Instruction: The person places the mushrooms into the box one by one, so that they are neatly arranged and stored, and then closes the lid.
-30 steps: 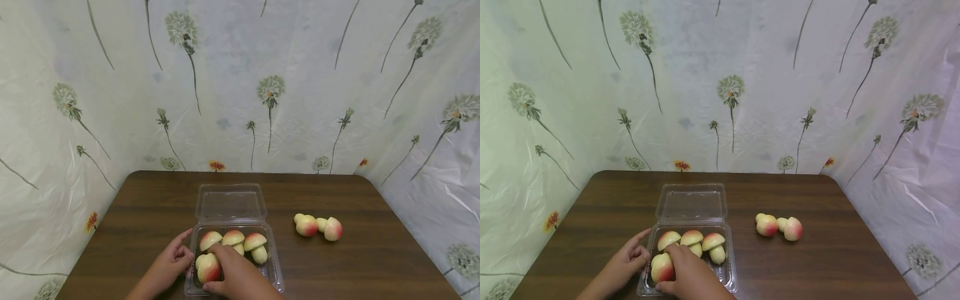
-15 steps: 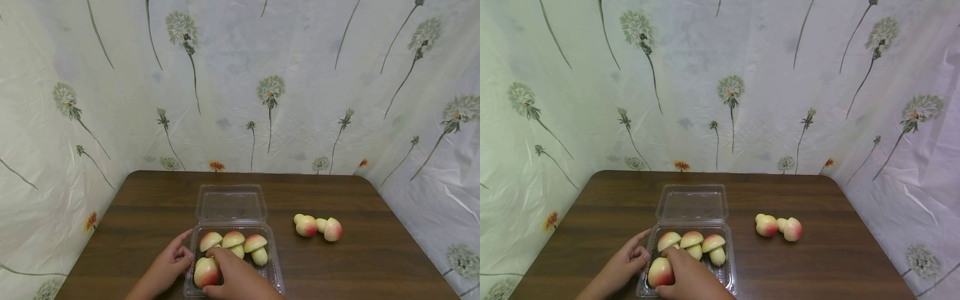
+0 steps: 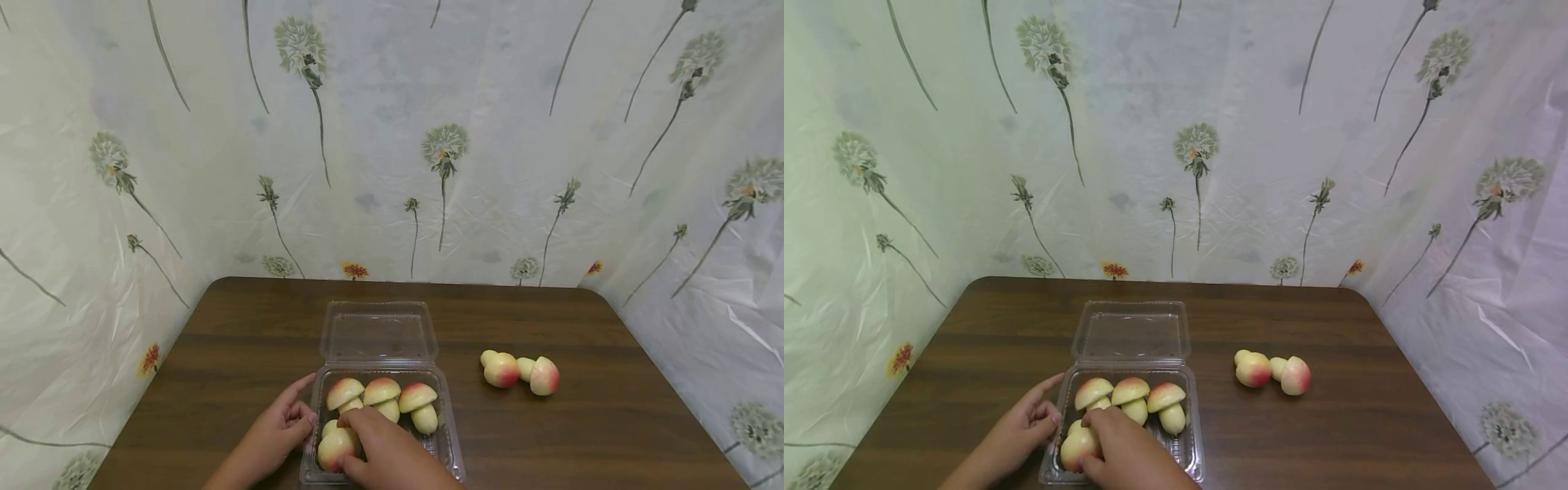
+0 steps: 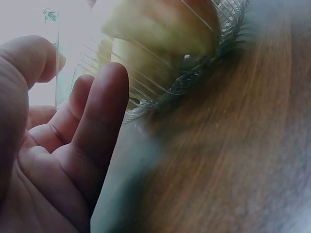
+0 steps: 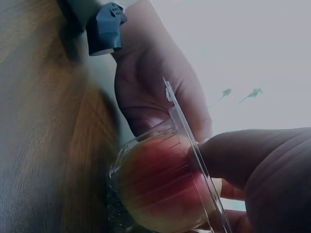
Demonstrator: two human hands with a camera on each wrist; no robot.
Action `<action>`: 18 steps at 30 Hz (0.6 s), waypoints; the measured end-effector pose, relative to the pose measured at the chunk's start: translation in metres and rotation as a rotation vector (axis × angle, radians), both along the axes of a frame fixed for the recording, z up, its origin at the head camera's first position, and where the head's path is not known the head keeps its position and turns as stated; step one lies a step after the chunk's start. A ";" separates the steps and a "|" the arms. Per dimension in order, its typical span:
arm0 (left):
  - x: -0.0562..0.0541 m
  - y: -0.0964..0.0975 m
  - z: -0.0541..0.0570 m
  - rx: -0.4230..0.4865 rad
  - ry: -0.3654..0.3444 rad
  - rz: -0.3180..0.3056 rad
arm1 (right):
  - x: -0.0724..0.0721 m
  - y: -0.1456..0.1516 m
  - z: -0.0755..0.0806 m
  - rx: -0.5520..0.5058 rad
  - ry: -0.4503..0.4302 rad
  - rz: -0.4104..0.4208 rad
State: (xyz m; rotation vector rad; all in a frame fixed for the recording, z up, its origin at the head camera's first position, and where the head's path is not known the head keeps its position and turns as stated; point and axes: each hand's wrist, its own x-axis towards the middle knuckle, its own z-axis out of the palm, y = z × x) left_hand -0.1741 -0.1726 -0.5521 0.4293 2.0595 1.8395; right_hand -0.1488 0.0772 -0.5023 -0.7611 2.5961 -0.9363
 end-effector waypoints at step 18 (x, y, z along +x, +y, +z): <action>-0.001 0.001 -0.002 -0.022 0.021 0.025 | 0.004 0.000 0.003 0.073 0.163 0.000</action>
